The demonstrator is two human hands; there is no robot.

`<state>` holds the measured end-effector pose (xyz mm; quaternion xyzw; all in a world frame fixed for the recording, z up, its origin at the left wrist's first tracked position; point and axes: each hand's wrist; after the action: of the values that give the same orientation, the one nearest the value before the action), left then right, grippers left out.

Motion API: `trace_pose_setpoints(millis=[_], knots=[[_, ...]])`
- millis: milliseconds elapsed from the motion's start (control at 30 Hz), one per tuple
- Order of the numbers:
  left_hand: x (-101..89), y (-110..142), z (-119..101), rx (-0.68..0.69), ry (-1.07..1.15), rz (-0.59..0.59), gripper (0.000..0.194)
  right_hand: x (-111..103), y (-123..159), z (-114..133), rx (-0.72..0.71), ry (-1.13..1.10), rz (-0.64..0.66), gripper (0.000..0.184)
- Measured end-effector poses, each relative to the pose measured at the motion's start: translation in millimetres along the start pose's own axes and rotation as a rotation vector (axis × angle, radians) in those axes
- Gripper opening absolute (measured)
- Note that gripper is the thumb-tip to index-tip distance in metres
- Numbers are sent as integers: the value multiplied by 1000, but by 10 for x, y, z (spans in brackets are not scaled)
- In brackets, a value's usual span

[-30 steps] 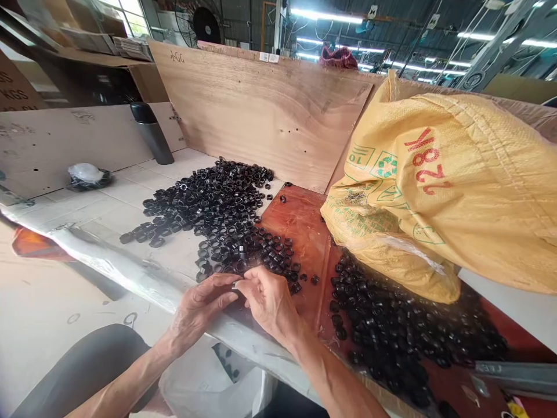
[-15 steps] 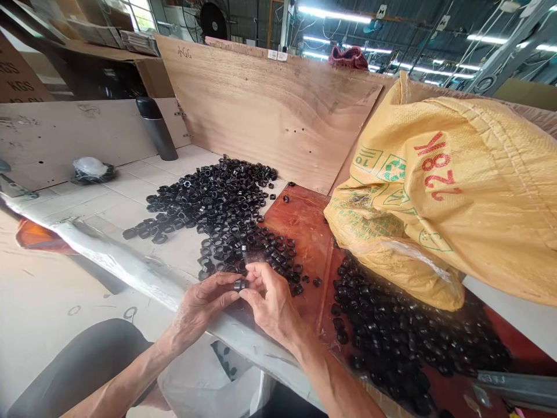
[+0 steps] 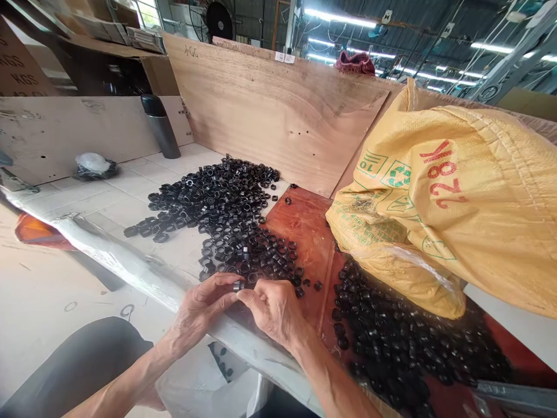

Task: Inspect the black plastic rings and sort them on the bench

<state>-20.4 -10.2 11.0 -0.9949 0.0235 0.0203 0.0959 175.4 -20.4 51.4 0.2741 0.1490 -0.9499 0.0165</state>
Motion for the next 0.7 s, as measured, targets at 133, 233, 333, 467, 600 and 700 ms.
trace_pose_setpoints(millis=[133,233,333,467,600,700], knots=[[5,-3,-11,-12,4,-12,22,-13,-11,21,49,-63,48,41],[1,-4,6,-19,10,-8,24,-17,-18,34,58,-59,51,38],[-10,-2,24,-8,2,-9,24,-21,-23,39,49,-79,44,31],[-7,-1,9,4,-7,-8,24,-19,-26,43,40,-110,14,20],[13,46,-8,22,-33,0,22,6,-4,68,102,-196,43,13],[-10,174,31,197,-186,-25,20,23,26,99,252,-275,91,9]])
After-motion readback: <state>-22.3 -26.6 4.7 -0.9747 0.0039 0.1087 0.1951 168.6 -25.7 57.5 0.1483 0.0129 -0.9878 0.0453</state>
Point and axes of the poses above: each hand's wrist, its own y-axis away from the middle knuckle, its own x-axis out of the palm, z = x × y, and after that the axes turned 10 degrees about -z, right-handed
